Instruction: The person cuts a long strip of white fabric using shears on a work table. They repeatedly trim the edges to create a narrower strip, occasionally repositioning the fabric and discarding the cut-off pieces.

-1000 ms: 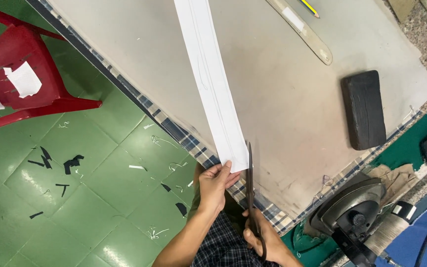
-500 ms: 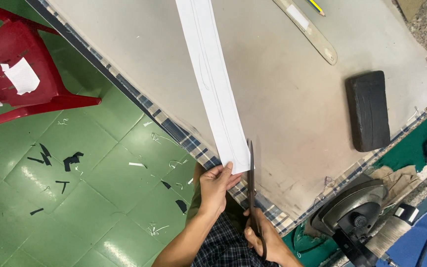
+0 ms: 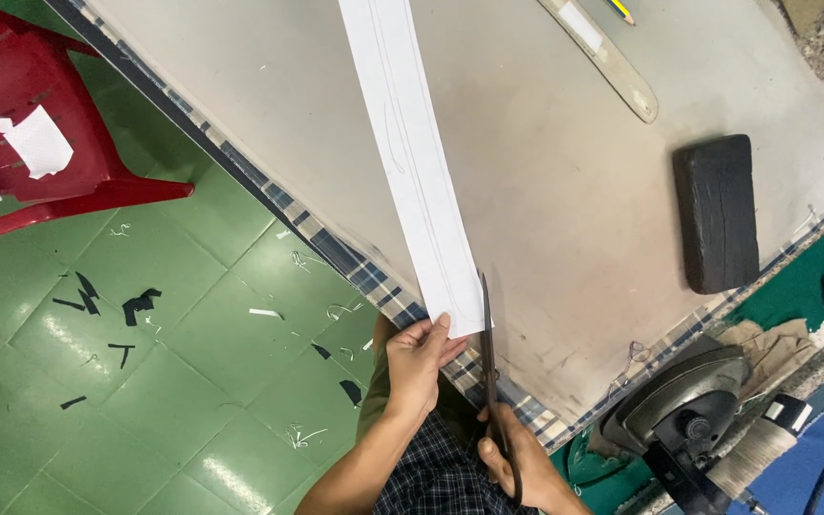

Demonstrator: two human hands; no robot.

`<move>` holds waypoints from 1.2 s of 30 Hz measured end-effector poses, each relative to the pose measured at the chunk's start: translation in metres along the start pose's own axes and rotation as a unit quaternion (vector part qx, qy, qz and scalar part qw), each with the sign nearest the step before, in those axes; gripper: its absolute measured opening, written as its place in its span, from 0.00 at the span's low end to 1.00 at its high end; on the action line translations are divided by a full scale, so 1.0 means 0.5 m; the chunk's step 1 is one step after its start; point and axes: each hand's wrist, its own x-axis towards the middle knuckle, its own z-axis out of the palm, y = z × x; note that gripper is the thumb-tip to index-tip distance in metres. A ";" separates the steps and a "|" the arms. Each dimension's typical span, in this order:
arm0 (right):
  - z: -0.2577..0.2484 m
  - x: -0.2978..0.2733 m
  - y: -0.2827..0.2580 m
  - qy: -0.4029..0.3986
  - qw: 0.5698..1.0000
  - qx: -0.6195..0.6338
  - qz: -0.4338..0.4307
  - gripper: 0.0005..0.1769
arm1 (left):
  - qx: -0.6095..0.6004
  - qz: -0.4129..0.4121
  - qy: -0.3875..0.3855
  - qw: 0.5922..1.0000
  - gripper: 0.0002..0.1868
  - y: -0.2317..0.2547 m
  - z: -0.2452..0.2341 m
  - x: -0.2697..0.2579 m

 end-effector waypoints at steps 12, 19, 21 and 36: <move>-0.024 -0.005 -0.015 0.000 0.997 -0.043 0.059 0.37 | -0.010 0.001 0.001 1.000 0.15 0.001 0.004 -0.003; -0.037 -0.011 -0.032 -0.014 0.997 -0.032 0.068 0.35 | -0.001 0.021 -0.007 1.000 0.13 -0.008 -0.004 0.001; -0.040 -0.010 -0.022 -0.018 0.997 -0.013 0.069 0.34 | 0.000 0.012 -0.004 1.000 0.14 -0.003 -0.001 -0.001; -0.061 -0.021 -0.059 -0.011 0.990 -0.119 0.079 0.40 | 0.009 0.010 -0.008 1.000 0.14 0.013 0.008 -0.012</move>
